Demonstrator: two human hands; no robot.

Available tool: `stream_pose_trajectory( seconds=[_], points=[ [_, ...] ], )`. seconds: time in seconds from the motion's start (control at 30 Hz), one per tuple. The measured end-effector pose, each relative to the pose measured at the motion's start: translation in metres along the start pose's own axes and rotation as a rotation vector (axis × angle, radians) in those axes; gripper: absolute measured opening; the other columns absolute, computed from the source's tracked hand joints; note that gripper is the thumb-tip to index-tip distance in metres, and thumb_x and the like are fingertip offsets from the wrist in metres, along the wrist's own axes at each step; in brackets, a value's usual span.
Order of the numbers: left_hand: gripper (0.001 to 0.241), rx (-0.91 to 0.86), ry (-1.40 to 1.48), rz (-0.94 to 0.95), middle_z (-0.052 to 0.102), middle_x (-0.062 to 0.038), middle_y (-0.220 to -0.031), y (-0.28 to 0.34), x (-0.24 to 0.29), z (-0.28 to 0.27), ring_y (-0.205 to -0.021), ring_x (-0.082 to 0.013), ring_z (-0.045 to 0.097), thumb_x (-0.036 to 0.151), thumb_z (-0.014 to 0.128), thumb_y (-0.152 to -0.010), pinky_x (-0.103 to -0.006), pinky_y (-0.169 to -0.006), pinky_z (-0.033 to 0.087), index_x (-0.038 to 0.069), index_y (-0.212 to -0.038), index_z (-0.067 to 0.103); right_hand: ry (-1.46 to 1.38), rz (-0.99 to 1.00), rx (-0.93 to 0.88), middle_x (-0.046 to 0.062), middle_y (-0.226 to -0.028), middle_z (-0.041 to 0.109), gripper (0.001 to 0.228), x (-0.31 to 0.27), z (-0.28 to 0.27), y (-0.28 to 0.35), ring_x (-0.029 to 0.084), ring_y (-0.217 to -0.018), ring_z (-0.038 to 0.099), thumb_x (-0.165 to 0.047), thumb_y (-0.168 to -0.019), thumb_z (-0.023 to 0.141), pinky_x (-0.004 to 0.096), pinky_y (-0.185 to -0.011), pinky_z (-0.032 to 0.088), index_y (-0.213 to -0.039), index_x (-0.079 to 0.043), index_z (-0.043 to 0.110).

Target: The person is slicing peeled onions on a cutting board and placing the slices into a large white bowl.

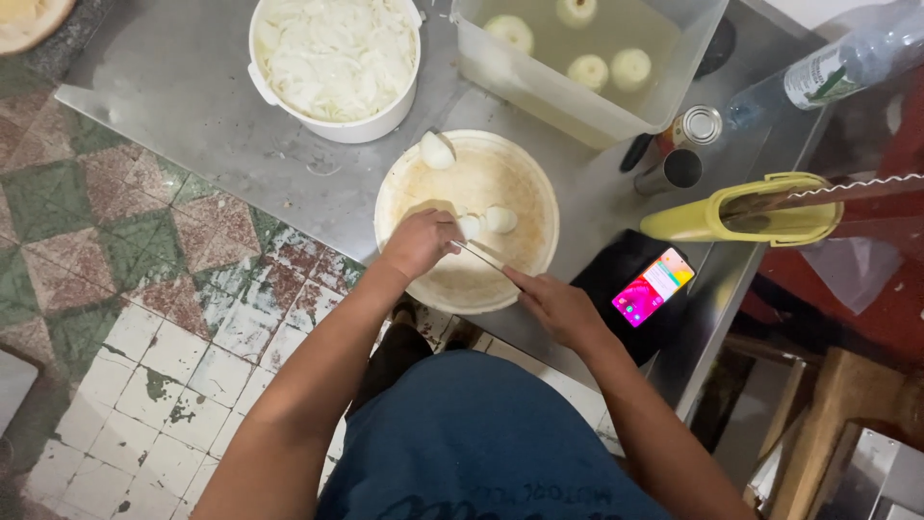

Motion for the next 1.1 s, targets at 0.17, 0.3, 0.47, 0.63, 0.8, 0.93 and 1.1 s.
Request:
stream_pose_trajectory(
  seconds=[0.17, 0.3, 0.47, 0.63, 0.8, 0.93, 1.1],
  points=[
    [0.015, -0.054, 0.0, 0.003, 0.072, 0.003, -0.09, -0.004, -0.006, 0.001, -0.088, -0.0248, 0.068, 0.038, 0.083, -0.079, -0.0378, -0.081, 0.059, 0.026, -0.083, 0.075, -0.003, 0.004, 0.011, 0.01, -0.103, 0.068, 0.05, 0.003, -0.001, -0.008, 0.037, -0.094, 0.069, -0.036, -0.105, 0.044, 0.046, -0.08, 0.054, -0.155, -0.044, 0.041],
    [0.014, -0.07, -0.025, 0.028, 0.072, 0.005, -0.087, -0.007, -0.008, 0.005, -0.085, -0.0228, 0.069, 0.038, 0.083, -0.078, -0.037, -0.081, 0.058, 0.028, -0.081, 0.075, 0.036, 0.015, 0.017, 0.011, -0.1, 0.066, 0.05, 0.0, 0.001, -0.015, 0.039, -0.091, 0.068, -0.036, -0.106, 0.042, 0.048, -0.079, 0.053, -0.156, -0.046, 0.038],
    [0.014, -0.063, -0.047, 0.057, 0.071, 0.008, -0.086, -0.007, -0.015, 0.015, -0.087, -0.0199, 0.068, 0.043, 0.081, -0.078, -0.0351, -0.082, 0.057, 0.031, -0.08, 0.075, 0.017, 0.027, 0.027, 0.012, -0.101, 0.065, 0.048, -0.007, 0.008, -0.027, 0.038, -0.091, 0.068, -0.036, -0.107, 0.041, 0.046, -0.08, 0.053, -0.154, -0.043, 0.043],
    [0.013, -0.058, -0.089, 0.078, 0.071, 0.009, -0.089, -0.005, -0.016, 0.012, -0.09, -0.0183, 0.067, 0.042, 0.081, -0.078, -0.0348, -0.084, 0.055, 0.031, -0.081, 0.076, 0.018, -0.003, 0.04, 0.014, -0.101, 0.065, 0.047, -0.01, 0.011, -0.028, 0.039, -0.09, 0.069, -0.037, -0.107, 0.039, 0.047, -0.079, 0.053, -0.154, -0.041, 0.043],
    [0.018, -0.01, -0.161, 0.09, 0.065, 0.009, -0.099, -0.003, -0.028, 0.028, -0.101, -0.0194, 0.061, 0.047, 0.081, -0.076, -0.0354, -0.087, 0.052, 0.03, -0.082, 0.077, 0.091, -0.039, 0.052, 0.012, -0.1, 0.066, 0.047, -0.01, 0.012, -0.033, 0.037, -0.089, 0.071, -0.035, -0.108, 0.041, 0.046, -0.077, 0.055, -0.154, -0.04, 0.042],
    [0.02, 0.009, -0.152, 0.089, 0.063, 0.01, -0.099, -0.001, -0.027, 0.027, -0.1, -0.0178, 0.059, 0.052, 0.078, -0.076, -0.0344, -0.087, 0.049, 0.032, -0.08, 0.076, 0.044, -0.018, -0.004, 0.017, -0.113, 0.066, 0.05, -0.025, 0.001, -0.033, 0.041, -0.1, 0.069, -0.036, -0.108, 0.036, 0.049, -0.084, 0.054, -0.158, -0.041, 0.035],
    [0.026, -0.004, -0.171, 0.07, 0.062, 0.012, -0.099, -0.002, -0.025, 0.024, -0.101, -0.0153, 0.058, 0.056, 0.076, -0.075, -0.034, -0.087, 0.047, 0.031, -0.08, 0.074, 0.062, -0.006, -0.056, 0.016, -0.117, 0.066, 0.053, -0.022, 0.005, -0.041, 0.04, -0.105, 0.069, -0.035, -0.109, 0.032, 0.047, -0.088, 0.053, -0.16, -0.046, 0.028]
  ],
)
Point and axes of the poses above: each hand's wrist, its own y-axis away from the middle knuckle, its own z-axis out of the palm, x = y × z, the point moved 1 cm from there along -y, towards the middle knuckle
